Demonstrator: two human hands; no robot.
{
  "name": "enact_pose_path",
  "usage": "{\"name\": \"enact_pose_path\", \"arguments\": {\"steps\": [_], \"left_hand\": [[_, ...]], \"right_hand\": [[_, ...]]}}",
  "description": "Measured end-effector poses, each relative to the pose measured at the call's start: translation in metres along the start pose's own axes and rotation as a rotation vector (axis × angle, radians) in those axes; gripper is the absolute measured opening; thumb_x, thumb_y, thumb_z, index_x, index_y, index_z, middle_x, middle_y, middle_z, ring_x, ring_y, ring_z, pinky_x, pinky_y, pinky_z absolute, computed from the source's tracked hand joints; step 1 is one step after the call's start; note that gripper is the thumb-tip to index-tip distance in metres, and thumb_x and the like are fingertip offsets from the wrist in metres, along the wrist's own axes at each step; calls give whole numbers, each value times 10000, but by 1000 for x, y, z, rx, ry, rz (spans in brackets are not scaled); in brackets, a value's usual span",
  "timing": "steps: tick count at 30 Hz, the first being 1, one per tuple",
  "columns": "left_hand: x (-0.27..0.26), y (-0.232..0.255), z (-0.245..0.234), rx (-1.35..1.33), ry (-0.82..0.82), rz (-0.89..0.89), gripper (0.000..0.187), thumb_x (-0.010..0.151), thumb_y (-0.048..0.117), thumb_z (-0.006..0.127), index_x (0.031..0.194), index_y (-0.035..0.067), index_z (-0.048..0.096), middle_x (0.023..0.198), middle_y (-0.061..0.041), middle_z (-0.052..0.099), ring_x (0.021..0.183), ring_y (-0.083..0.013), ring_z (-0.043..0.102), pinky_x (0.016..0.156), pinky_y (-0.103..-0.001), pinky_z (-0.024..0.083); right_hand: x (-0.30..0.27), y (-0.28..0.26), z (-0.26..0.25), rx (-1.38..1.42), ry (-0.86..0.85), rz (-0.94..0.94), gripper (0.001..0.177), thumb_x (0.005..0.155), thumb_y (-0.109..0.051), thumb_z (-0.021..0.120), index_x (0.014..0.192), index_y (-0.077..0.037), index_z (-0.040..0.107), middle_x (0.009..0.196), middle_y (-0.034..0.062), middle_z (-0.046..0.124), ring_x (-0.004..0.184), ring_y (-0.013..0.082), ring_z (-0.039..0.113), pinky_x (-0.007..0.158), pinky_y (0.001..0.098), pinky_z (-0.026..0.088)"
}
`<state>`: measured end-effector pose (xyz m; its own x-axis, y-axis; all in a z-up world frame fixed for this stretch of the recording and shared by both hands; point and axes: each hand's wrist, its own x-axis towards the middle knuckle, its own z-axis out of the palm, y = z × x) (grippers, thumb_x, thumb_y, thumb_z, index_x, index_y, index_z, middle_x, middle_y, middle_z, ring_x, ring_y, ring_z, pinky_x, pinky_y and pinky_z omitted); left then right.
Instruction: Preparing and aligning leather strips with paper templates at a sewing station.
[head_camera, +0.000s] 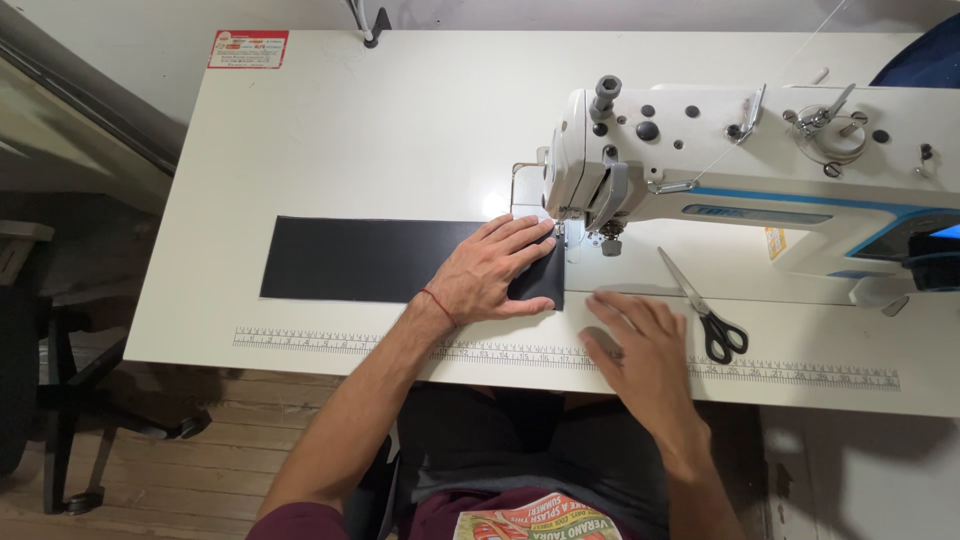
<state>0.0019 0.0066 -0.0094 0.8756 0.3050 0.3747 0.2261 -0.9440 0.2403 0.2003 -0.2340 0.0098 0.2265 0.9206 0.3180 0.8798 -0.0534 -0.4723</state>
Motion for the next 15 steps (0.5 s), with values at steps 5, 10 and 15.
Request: {"name": "enact_pose_path", "arguments": {"steps": [5,10,15], "left_hand": [[2,-2,-1,-5,-11,19,889,1000,840,694,1621,204,693,1698,-70,663,1630,-241,573,1432,-467,346],[0,-3,-10,-45,-18,22,972,960,899,713,1620,185,695,1710,-91,659,1633,-261,575,1432,-479,349],[0,-7,-4,-67,-9,45,970,978,879,726,1641,171,684,1720,-110,653,1635,-280,575,1429,-493,354]], "right_hand": [[17,-11,14,-90,-51,-146,441,1134,-452,734,1508,-228,802,1539,30,729,1364,293,640,1020,444,442],[18,-3,17,-40,-59,-157,444,1128,-434,746,1518,-227,789,1529,29,737,1380,281,650,1038,445,456],[15,3,18,17,-52,-134,472,1113,-441,777,1530,-220,776,1500,37,746,1402,272,662,1078,444,470]]}}
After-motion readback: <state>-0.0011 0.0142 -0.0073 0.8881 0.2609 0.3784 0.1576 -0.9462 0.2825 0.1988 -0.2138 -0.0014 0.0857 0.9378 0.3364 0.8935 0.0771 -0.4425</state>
